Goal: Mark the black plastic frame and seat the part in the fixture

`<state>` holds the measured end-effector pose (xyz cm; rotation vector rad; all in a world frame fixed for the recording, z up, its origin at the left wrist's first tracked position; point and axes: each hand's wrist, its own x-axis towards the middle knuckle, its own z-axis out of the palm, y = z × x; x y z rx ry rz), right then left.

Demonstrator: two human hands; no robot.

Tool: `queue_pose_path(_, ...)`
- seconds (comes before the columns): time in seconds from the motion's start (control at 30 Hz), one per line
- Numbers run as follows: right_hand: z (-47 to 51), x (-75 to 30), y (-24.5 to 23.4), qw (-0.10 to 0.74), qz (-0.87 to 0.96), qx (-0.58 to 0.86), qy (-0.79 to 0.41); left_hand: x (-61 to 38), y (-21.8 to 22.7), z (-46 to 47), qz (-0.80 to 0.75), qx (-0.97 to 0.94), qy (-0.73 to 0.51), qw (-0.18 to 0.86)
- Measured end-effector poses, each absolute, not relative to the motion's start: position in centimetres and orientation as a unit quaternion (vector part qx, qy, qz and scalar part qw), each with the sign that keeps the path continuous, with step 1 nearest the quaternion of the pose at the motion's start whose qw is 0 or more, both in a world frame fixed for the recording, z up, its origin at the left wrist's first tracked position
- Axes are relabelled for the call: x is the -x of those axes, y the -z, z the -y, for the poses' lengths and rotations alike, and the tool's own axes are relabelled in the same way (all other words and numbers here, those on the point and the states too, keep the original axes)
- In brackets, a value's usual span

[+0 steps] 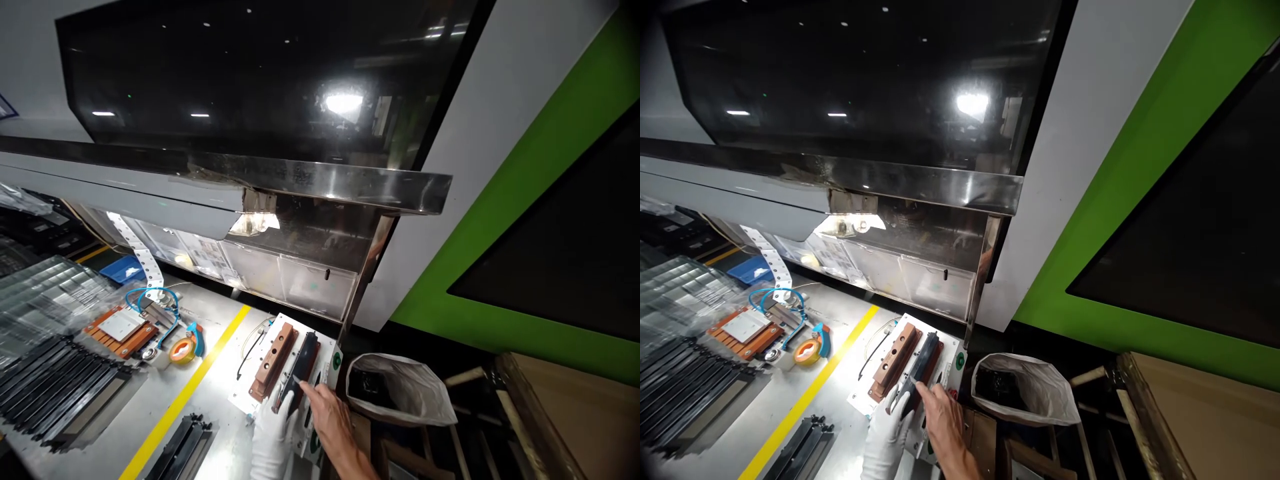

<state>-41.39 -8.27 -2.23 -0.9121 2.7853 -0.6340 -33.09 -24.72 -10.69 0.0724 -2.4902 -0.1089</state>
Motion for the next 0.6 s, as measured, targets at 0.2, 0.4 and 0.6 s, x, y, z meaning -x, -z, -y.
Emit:
queue_pose_path(0.2, 9.3, 39.6, 1.5, 0.113, -0.929, 0.291, 0.198, 32.1, 10.5, 25.3, 0.951, -0.005, -0.012, 0.309)
queue_pose_path(0.4, 9.3, 40.2, 1.1, 0.112, -0.928, 0.295, 0.198, 33.6, 9.7, 24.8, 0.950, 0.020, 0.051, 0.307)
queue_pose_path(0.6, 9.6, 40.7, 0.5, 0.106, -0.934, 0.285, 0.190, 34.8, 10.8, 24.7, 0.940, -0.006, 0.120, 0.319)
